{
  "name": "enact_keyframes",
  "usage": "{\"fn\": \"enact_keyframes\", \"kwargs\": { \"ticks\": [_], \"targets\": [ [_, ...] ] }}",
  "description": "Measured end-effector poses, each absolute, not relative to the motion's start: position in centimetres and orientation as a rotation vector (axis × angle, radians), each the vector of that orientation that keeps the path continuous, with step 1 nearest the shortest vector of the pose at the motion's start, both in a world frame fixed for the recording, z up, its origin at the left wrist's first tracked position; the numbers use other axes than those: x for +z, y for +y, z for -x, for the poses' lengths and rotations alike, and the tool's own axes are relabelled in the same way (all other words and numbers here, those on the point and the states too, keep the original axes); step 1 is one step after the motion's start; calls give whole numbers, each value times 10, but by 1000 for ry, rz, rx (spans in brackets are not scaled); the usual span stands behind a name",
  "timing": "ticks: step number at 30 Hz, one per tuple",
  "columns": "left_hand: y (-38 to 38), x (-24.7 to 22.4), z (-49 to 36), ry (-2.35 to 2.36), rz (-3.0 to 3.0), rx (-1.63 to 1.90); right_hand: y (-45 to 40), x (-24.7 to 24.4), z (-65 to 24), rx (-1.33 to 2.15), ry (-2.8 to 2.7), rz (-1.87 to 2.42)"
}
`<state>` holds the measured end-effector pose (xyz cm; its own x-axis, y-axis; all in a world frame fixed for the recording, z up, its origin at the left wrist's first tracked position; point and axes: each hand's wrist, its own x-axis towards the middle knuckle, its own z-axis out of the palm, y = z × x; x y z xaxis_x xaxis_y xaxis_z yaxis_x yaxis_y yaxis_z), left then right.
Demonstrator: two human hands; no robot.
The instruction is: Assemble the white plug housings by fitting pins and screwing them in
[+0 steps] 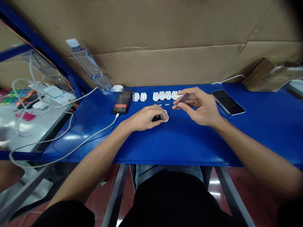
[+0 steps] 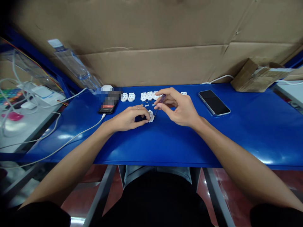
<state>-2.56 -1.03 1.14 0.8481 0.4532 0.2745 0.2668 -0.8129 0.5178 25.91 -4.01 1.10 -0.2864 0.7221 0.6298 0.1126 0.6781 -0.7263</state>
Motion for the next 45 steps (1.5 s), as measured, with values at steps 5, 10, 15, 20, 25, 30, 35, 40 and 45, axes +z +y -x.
{"fn": "enact_keyframes", "kwargs": {
  "ticks": [5, 10, 15, 20, 25, 30, 35, 40, 45],
  "targets": [
    [-10, 10, 24, 569, -2472, 612, -41, 12, -260, 677, -1807, 679],
    [-11, 8, 23, 661, -2408, 693, -40, 12, -260, 666, -1807, 656],
    [-14, 6, 19, 735, -2385, 741, -40, 12, -260, 667, -1795, 644],
    [-17, 5, 14, 780, -2302, 780, -42, 14, -258, 680, -1781, 636],
    [-18, 5, 10, 844, -2217, 825, -43, 12, -256, 688, -1809, 644],
    [-20, 10, 10, 873, -2252, 814, -45, 13, -253, 660, -1823, 668],
    [-20, 11, 11, 837, -2247, 784, -45, 12, -252, 648, -1820, 653],
    [-19, 7, 12, 820, -2218, 777, -45, 10, -252, 647, -1826, 676],
    [-20, 7, 11, 841, -2222, 786, -45, 10, -252, 645, -1843, 699]
  ]
}}
